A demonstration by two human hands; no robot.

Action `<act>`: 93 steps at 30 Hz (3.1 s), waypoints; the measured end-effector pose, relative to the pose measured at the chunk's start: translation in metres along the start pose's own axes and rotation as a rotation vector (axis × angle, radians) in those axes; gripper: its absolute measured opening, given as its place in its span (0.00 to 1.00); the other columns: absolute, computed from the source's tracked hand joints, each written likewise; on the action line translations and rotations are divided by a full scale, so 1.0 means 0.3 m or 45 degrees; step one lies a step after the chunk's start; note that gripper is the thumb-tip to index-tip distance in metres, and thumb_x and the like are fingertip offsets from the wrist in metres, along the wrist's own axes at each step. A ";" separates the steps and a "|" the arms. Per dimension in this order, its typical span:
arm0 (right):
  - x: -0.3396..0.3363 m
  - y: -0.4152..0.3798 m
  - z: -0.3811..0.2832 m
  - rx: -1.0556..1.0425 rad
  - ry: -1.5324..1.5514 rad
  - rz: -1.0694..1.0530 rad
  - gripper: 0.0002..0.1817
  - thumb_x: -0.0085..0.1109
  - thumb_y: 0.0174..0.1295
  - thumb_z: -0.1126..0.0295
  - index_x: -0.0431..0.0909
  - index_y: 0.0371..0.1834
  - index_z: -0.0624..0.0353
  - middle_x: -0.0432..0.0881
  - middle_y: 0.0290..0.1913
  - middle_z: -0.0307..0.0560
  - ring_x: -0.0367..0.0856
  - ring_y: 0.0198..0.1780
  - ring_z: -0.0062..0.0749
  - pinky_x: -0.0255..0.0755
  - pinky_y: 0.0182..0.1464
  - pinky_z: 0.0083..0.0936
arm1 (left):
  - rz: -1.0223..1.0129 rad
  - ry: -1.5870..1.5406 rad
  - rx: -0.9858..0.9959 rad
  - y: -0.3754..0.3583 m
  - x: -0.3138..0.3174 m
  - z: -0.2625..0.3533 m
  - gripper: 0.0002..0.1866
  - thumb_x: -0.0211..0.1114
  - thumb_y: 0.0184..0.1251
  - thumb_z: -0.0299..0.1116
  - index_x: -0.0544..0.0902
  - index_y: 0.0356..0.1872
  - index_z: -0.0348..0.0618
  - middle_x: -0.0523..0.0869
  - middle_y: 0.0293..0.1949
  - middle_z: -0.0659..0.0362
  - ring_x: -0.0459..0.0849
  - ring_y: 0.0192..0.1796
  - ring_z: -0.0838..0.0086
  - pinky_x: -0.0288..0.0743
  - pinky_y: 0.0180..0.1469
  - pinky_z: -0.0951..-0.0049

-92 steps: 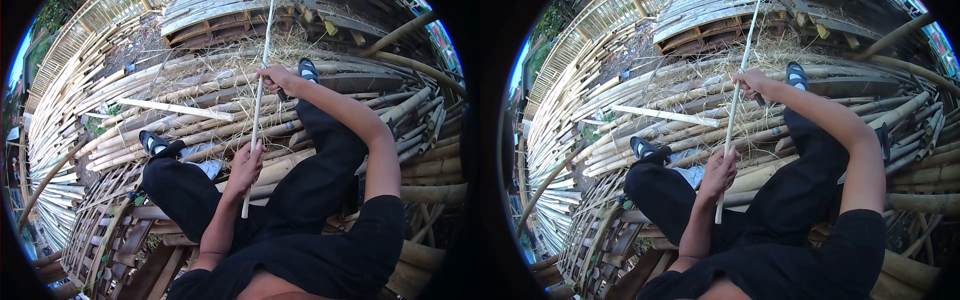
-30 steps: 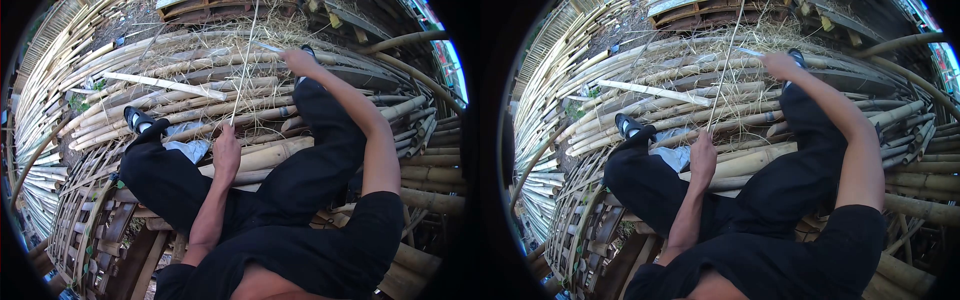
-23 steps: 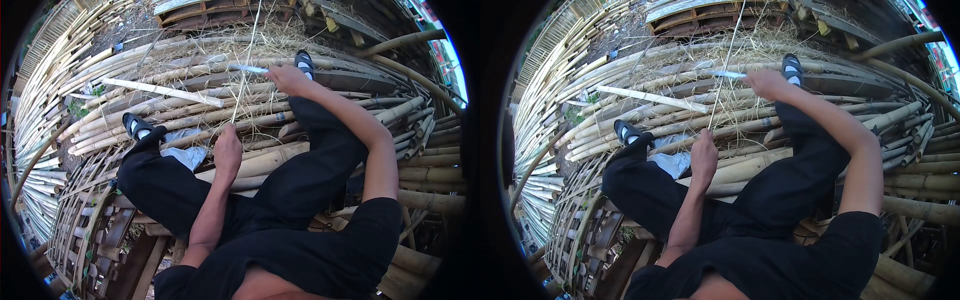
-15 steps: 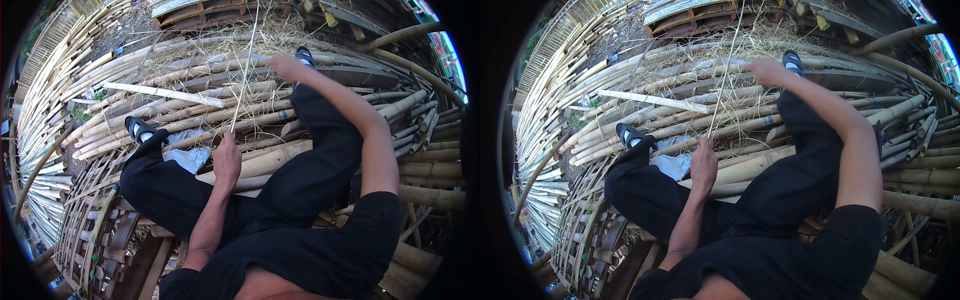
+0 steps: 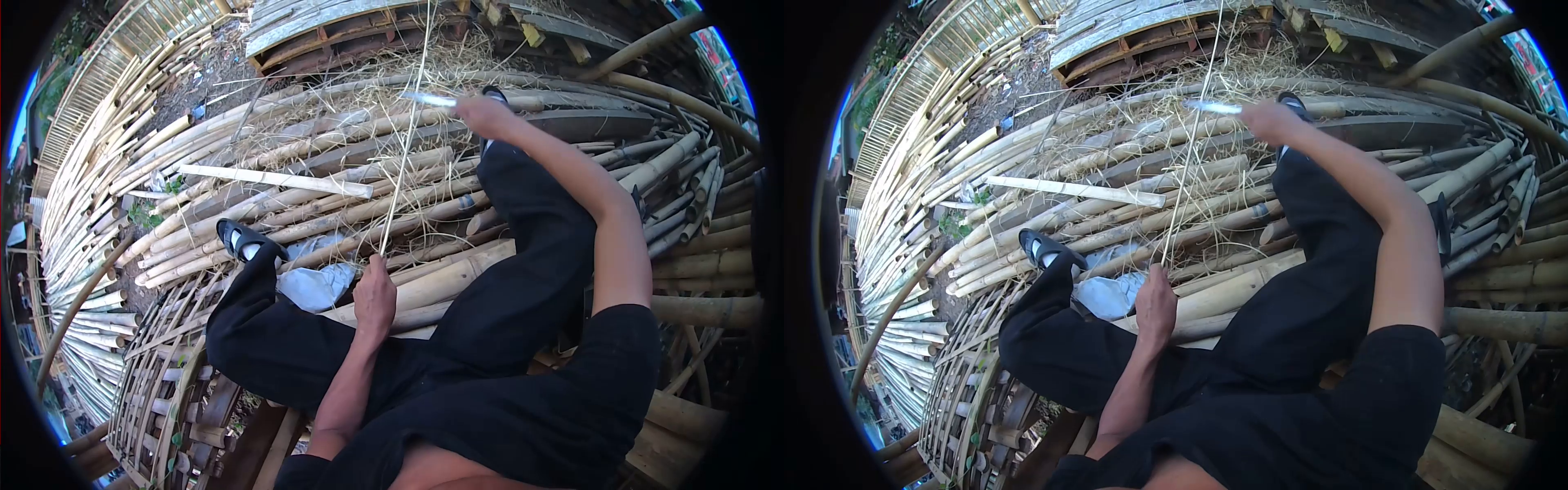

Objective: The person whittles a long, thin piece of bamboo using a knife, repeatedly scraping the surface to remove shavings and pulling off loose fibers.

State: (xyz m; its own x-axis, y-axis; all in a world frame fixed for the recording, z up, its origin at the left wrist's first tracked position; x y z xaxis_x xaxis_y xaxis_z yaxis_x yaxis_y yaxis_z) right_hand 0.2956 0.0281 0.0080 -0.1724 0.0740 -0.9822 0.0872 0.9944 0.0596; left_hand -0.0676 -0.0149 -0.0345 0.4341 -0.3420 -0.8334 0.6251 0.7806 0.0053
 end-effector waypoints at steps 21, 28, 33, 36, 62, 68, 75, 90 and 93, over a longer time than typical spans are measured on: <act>0.080 -0.004 -0.263 0.120 0.523 -0.315 0.31 0.51 0.62 0.40 0.76 0.30 0.65 0.77 0.24 0.55 0.75 0.29 0.46 0.68 0.35 0.38 | 0.284 -0.536 -0.175 0.100 -0.026 0.004 0.10 0.57 0.68 0.33 0.78 0.36 0.35 0.78 0.22 0.45 0.78 0.23 0.53 0.67 0.27 0.57; 0.075 0.020 -0.393 0.490 1.280 -0.366 0.25 0.59 0.59 0.43 0.78 0.30 0.57 0.65 0.16 0.31 0.61 0.15 0.15 0.54 0.16 0.18 | 0.368 -0.710 -0.258 0.115 -0.069 0.074 0.12 0.54 0.72 0.33 0.77 0.34 0.34 0.70 0.16 0.53 0.64 0.18 0.70 0.59 0.23 0.67; 0.046 0.046 -0.485 0.486 1.707 -0.369 0.20 0.60 0.63 0.51 0.79 0.36 0.61 0.63 0.15 0.29 0.58 0.13 0.12 0.52 0.15 0.17 | 0.476 -0.857 -0.238 0.124 -0.046 0.091 0.14 0.53 0.73 0.35 0.79 0.45 0.32 0.68 0.18 0.64 0.60 0.23 0.84 0.56 0.24 0.77; 0.034 0.060 -0.506 0.459 1.713 -0.295 0.18 0.60 0.63 0.55 0.79 0.35 0.62 0.63 0.14 0.29 0.58 0.12 0.13 0.52 0.14 0.17 | 0.399 -0.895 -0.295 0.134 -0.026 0.091 0.15 0.54 0.73 0.35 0.80 0.46 0.31 0.69 0.18 0.66 0.61 0.23 0.85 0.56 0.24 0.78; 0.002 0.075 -0.425 0.386 2.184 -0.441 0.16 0.51 0.69 0.55 0.77 0.40 0.57 0.56 0.14 0.25 0.51 0.13 0.10 0.44 0.15 0.13 | -0.927 -2.239 -0.560 0.094 0.042 0.207 0.19 0.44 0.76 0.49 0.66 0.28 0.49 0.54 0.15 0.72 0.49 0.13 0.87 0.42 0.14 0.83; -0.022 0.099 -0.389 0.334 1.258 -0.226 0.22 0.51 0.67 0.49 0.78 0.36 0.59 0.66 0.16 0.32 0.61 0.17 0.16 0.55 0.20 0.21 | -0.309 -1.460 -0.456 0.137 0.075 0.083 0.23 0.47 0.75 0.49 0.70 0.23 0.43 0.64 0.14 0.70 0.57 0.15 0.81 0.53 0.18 0.76; -0.021 0.017 -0.489 -0.103 0.558 -0.262 0.22 0.46 0.68 0.51 0.73 0.36 0.64 0.75 0.23 0.59 0.75 0.28 0.53 0.66 0.33 0.42 | 0.132 -0.804 -0.331 0.176 -0.022 0.031 0.21 0.48 0.75 0.40 0.74 0.28 0.31 0.71 0.14 0.47 0.66 0.17 0.61 0.63 0.24 0.61; 0.131 -0.064 -0.606 -0.334 0.264 -0.415 0.19 0.41 0.70 0.54 0.69 0.35 0.61 0.76 0.22 0.59 0.76 0.27 0.60 0.67 0.31 0.50 | 0.243 -0.510 -0.330 0.193 -0.023 -0.027 0.16 0.49 0.73 0.35 0.78 0.34 0.30 0.78 0.22 0.35 0.78 0.28 0.40 0.68 0.30 0.47; 0.137 -0.044 -0.576 -0.360 0.219 -0.374 0.18 0.42 0.69 0.53 0.69 0.35 0.59 0.76 0.21 0.58 0.75 0.25 0.59 0.66 0.29 0.49 | 0.210 -0.464 -0.343 0.204 -0.019 -0.024 0.17 0.48 0.73 0.35 0.78 0.33 0.29 0.78 0.23 0.34 0.79 0.29 0.39 0.68 0.31 0.47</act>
State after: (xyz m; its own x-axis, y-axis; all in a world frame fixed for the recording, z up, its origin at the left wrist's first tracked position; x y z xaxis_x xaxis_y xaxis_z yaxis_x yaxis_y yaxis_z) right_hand 0.1179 0.0311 -0.0025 -0.3125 -0.2272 -0.9223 -0.2577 0.9548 -0.1479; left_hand -0.0367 0.0386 -0.0334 0.7426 -0.3260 -0.5850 0.3594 0.9311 -0.0625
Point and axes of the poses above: each hand's wrist, its own y-axis towards the middle knuckle, its own x-axis out of the palm, z = x × y, the point moved 6 cm from there along y, towards the middle knuckle
